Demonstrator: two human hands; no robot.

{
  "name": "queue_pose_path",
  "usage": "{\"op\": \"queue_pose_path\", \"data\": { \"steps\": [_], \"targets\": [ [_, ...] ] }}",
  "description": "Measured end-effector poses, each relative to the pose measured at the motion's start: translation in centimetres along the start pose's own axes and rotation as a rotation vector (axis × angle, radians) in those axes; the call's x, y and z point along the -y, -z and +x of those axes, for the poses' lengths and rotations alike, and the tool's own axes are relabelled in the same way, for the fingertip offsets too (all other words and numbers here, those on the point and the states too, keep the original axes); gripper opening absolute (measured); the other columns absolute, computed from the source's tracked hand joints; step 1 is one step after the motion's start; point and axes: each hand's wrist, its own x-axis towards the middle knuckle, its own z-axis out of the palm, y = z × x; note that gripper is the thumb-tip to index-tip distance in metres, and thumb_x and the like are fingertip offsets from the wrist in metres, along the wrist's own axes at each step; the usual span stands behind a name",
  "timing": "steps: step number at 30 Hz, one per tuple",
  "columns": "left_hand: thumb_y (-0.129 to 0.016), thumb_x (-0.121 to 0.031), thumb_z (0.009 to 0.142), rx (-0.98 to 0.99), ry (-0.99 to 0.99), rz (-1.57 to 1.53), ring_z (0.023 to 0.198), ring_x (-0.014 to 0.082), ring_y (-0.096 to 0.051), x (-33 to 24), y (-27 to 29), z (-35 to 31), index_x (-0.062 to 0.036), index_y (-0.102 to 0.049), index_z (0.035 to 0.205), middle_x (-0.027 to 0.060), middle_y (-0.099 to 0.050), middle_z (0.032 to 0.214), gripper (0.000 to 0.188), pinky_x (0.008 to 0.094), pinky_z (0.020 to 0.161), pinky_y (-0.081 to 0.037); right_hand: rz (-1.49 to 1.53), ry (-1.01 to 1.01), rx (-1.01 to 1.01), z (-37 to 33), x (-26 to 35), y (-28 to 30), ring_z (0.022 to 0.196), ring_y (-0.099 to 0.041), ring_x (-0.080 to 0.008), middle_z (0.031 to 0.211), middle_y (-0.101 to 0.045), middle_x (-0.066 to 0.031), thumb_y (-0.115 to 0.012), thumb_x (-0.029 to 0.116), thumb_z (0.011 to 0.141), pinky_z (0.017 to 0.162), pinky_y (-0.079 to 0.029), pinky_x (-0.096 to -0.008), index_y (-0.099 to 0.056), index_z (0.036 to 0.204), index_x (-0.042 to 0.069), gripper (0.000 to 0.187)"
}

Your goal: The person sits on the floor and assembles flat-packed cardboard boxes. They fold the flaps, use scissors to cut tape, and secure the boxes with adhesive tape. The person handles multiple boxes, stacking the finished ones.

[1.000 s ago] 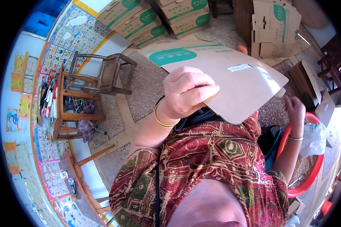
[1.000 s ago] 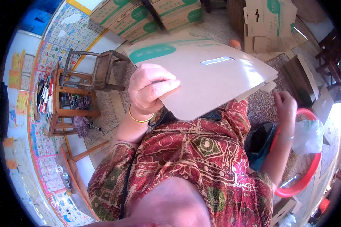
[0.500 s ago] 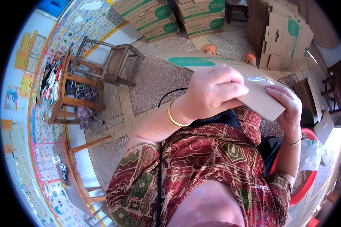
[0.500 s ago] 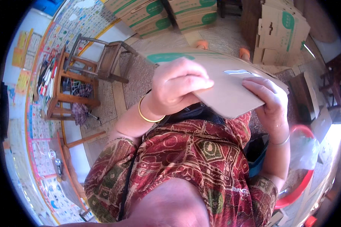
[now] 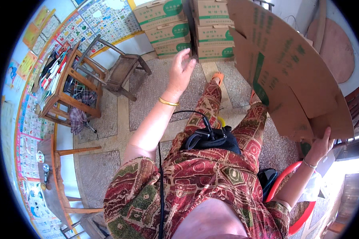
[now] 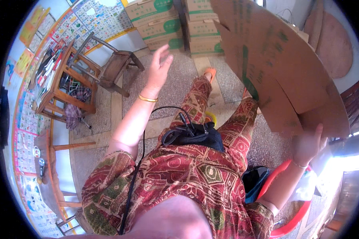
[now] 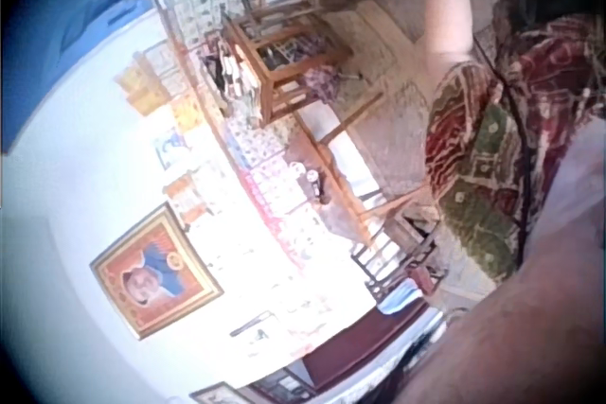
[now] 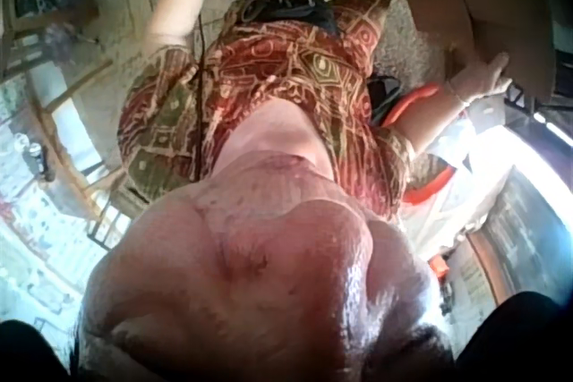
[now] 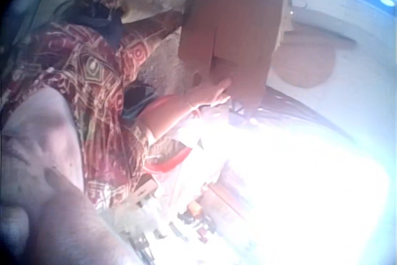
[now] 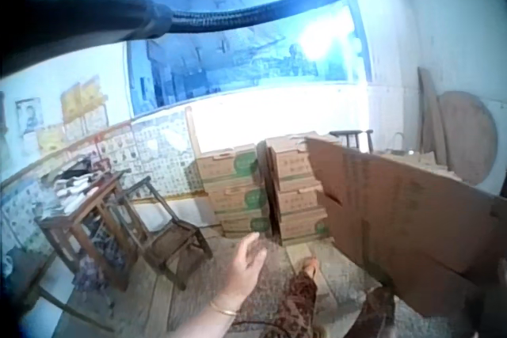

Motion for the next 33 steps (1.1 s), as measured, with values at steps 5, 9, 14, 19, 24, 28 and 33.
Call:
{"op": "queue_pose_path", "data": {
  "steps": [5, 9, 14, 19, 24, 28, 33],
  "targets": [
    [-0.059, -0.020, 0.090, 0.078, 0.172, 0.090, 0.113, 0.0221, -0.053, 1.3, -1.0, 1.2, -0.0104, -0.045, 0.134, 0.0145, -0.055, 0.122, 0.047, 0.0327, 0.095, -0.043, 0.061, 0.015, -0.184, 3.5, -4.0, 7.6, 0.110, -0.053, -0.0271, 0.128, -0.051, -0.0140, -0.064, 0.019, 0.088, 0.092, -0.049, -0.0406, -0.047, 0.129, 0.002, 0.048],
    [-0.063, -0.029, 0.087, 0.162, 0.150, -0.101, 0.117, 0.0237, -0.051, 1.9, -1.7, 3.0, -0.0064, -0.040, 0.137, 0.0181, -0.045, 0.134, 0.059, 0.0331, 0.095, -0.044, -0.181, 0.264, -0.156, 2.9, -4.1, 9.5, 0.112, -0.052, -0.0264, 0.128, -0.050, -0.0140, -0.063, 0.020, 0.089, 0.094, -0.047, -0.0413, -0.048, 0.128, 0.000, 0.047],
    [-0.062, -0.034, 0.087, 0.225, 0.204, -0.314, 0.123, 0.0251, -0.045, 1.2, -3.7, 4.7, -0.0025, -0.025, 0.143, 0.0174, -0.040, 0.138, 0.075, 0.0356, 0.101, -0.038, 0.117, 0.158, -0.155, 1.7, -2.0, 7.6, 0.117, -0.046, -0.0281, 0.129, -0.047, -0.0169, -0.057, 0.019, 0.091, 0.097, -0.043, -0.0435, -0.046, 0.128, -0.002, 0.044],
    [-0.057, -0.044, 0.089, 0.278, 0.399, -0.580, 0.127, 0.0253, -0.040, 0.1, -5.0, 5.7, -0.0044, -0.017, 0.146, 0.0146, -0.039, 0.140, 0.080, 0.0410, 0.102, -0.034, 0.072, 0.260, -0.099, 0.1, -2.0, 9.6, 0.114, -0.049, -0.0269, 0.129, -0.048, -0.0129, -0.063, 0.022, 0.089, 0.098, -0.041, -0.0452, -0.046, 0.128, 0.002, 0.047],
    [-0.048, -0.046, 0.093, 0.239, 0.440, -0.788, 0.124, 0.0238, -0.042, 4.1, -3.2, 4.2, -0.0097, -0.024, 0.145, 0.0131, -0.042, 0.137, 0.067, 0.0444, 0.099, -0.038, 0.106, 0.329, 0.132, -3.1, -2.3, 8.2, 0.096, -0.055, -0.0292, 0.106, -0.056, -0.0157, -0.057, 0.021, 0.090, 0.087, -0.045, -0.0450, -0.052, 0.108, 0.000, 0.028],
    [-0.049, -0.043, 0.093, 0.153, 0.449, -0.744, 0.124, 0.0220, -0.040, 7.2, -2.5, 2.7, -0.0135, -0.033, 0.138, 0.0094, -0.044, 0.132, 0.056, 0.0426, 0.099, -0.035, -0.005, 0.494, 0.473, -4.6, 0.5, 2.4, 0.074, -0.061, -0.0353, 0.082, -0.061, -0.0232, -0.049, 0.020, 0.092, 0.068, -0.053, -0.0442, -0.057, 0.085, -0.004, 0.027],
    [-0.053, -0.034, 0.093, 0.060, 0.253, -0.488, 0.114, 0.0212, -0.047, 10.8, -1.8, 0.1, -0.0054, -0.046, 0.124, 0.0103, -0.051, 0.120, 0.043, 0.0339, 0.093, -0.041, 0.055, 0.425, 0.549, -5.2, 1.6, 2.0, 0.083, -0.059, -0.0302, 0.091, -0.064, -0.0181, -0.060, 0.024, 0.087, 0.073, -0.048, -0.0407, -0.064, 0.099, 0.002, 0.025]
  ]
}}
